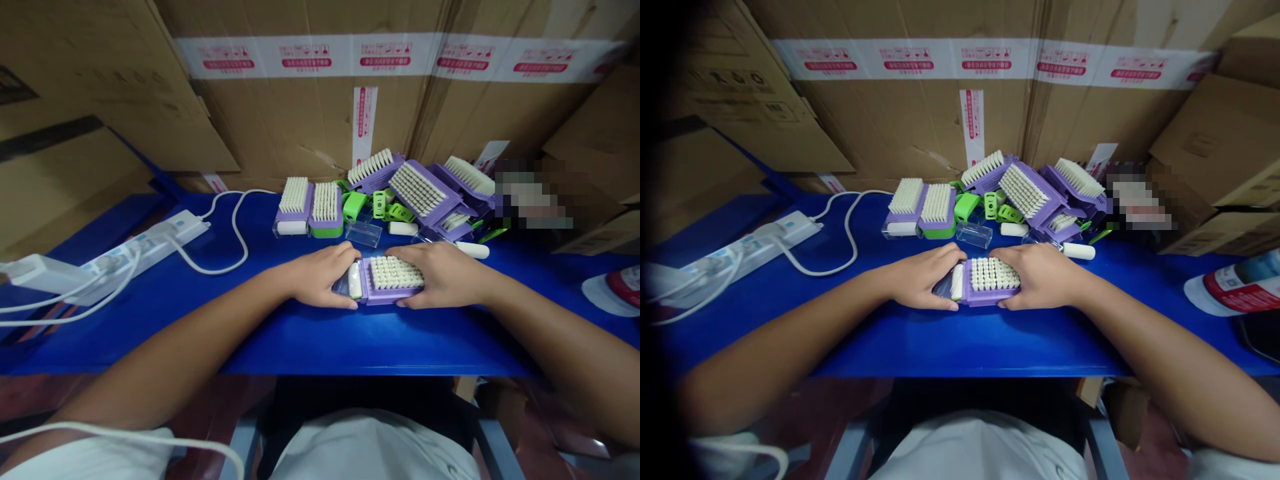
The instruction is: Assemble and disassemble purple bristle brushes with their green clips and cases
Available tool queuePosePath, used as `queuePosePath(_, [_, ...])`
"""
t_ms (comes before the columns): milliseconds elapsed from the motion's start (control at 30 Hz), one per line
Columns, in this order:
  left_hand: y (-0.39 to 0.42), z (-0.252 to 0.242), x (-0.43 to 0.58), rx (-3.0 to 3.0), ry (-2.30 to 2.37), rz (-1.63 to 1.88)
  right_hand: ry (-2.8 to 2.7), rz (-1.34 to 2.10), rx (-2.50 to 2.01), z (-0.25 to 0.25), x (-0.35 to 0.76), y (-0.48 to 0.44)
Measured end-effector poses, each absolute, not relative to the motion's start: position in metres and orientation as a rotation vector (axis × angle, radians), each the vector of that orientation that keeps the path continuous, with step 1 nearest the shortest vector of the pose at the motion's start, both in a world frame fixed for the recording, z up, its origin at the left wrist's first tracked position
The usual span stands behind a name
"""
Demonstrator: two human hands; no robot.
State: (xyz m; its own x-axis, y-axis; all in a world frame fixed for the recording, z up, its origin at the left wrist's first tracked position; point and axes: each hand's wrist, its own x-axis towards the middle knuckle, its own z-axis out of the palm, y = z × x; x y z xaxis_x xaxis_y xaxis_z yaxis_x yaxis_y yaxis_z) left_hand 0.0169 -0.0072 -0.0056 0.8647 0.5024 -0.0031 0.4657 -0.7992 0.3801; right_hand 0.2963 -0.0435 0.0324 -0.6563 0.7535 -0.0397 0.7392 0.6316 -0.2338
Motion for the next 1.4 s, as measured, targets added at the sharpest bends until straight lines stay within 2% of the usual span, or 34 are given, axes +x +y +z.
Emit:
queuePosePath(667, [-0.005,-0.002,0.01,2.662,0.638,0.129,-2.795,0.445,-1.202,0.036,0.297,-0.044])
queuePosePath(933, [0.006,0.004,0.0,2.597,0.773,0.102,-2.822,0.391,-1.216,0.035,0.299,-0.044])
queuePosePath(1400, [0.02,-0.013,-0.004,2.333,0.899,0.56,-2.84,0.379,-1.214,0.039,0.297,-0.046])
